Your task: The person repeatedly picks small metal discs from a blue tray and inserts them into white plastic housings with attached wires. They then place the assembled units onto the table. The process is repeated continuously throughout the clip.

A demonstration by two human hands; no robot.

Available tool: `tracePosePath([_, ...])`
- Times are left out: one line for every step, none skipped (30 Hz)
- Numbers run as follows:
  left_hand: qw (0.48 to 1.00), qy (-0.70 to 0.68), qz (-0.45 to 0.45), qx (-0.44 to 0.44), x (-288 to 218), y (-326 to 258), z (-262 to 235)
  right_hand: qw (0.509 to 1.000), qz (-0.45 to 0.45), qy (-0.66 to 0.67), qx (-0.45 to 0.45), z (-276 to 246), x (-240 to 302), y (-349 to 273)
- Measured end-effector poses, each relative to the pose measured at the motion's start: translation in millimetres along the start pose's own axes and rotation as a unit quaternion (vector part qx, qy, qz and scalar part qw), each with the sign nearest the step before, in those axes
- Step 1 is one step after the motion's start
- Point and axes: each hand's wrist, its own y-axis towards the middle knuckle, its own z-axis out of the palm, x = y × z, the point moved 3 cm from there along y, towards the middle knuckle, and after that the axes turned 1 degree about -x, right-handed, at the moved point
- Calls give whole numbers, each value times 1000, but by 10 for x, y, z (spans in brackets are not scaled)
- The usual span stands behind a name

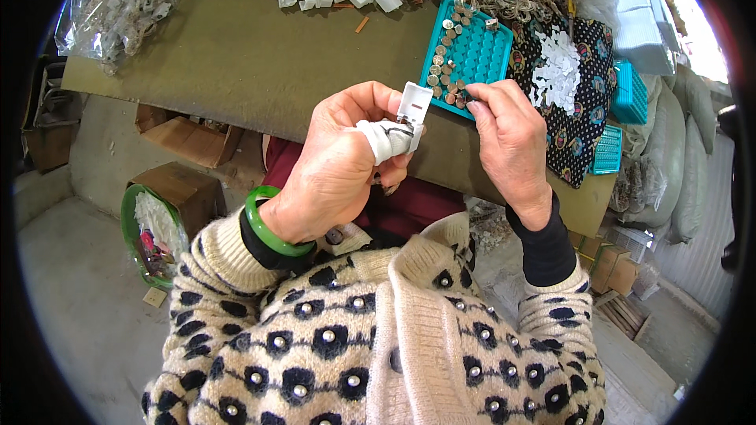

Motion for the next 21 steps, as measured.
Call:
tracePosePath([1000,1,-6,-4,2,7,-8,1000,-7,-8,8,12,3,3])
tracePosePath([1000,1,-9,-4,-2,17,-18,1000,-12,-15,17,26,6,7])
tracePosePath([1000,7,-13,-4,-6,25,-28,999,-20,-17,28,30,11,6])
tracePosePath([1000,5,-19,-4,-12,32,-37,999,-26,-27,34,32,15,6])
tracePosePath([1000,8,-26,-4,-16,39,-45,998,-32,-38,40,29,20,4])
tracePosePath([999,12,-33,-3,-17,44,-48,997,-35,-45,45,24,24,6])
tracePosePath([1000,11,-24,-11,-17,49,-49,997,-43,-50,49,17,28,10])
tracePosePath([1000,10,-16,-18,-10,54,-42,996,-47,-52,52,8,32,14])
tracePosePath([1000,7,-6,-22,-7,57,-36,996,-50,-52,56,3,36,21])
tracePosePath([1000,10,-7,-28,-5,55,-34,996,-51,-43,61,-6,33,33])
tracePosePath([999,11,-8,-31,0,53,-28,996,-50,-31,66,-14,25,51])
tracePosePath([999,12,-8,-33,2,51,-25,996,-49,-19,71,-24,17,69])
tracePosePath([999,14,-7,-29,4,52,-20,995,-49,-17,80,-32,7,84])
tracePosePath([1000,17,-7,-25,1,54,-20,995,-48,-14,89,-38,-3,102])
tracePosePath([1000,19,-5,-21,-1,56,-20,994,-45,-11,97,-44,-15,117])
tracePosePath([1000,21,-7,-23,1,57,-25,994,-35,-2,107,-44,-29,133])
tracePosePath([999,23,-8,-25,4,58,-29,993,-22,8,117,-43,-46,146])
tracePosePath([1000,21,-6,-20,5,59,-29,992,-9,18,128,-42,-61,156])
tracePosePath([999,22,-9,-24,10,60,-33,991,-1,25,132,-45,-74,167])
tracePosePath([1000,20,-8,-21,12,62,-30,990,7,33,136,-50,-89,175])
tracePosePath([1000,19,-8,-18,15,63,-25,989,14,38,140,-53,-103,181])
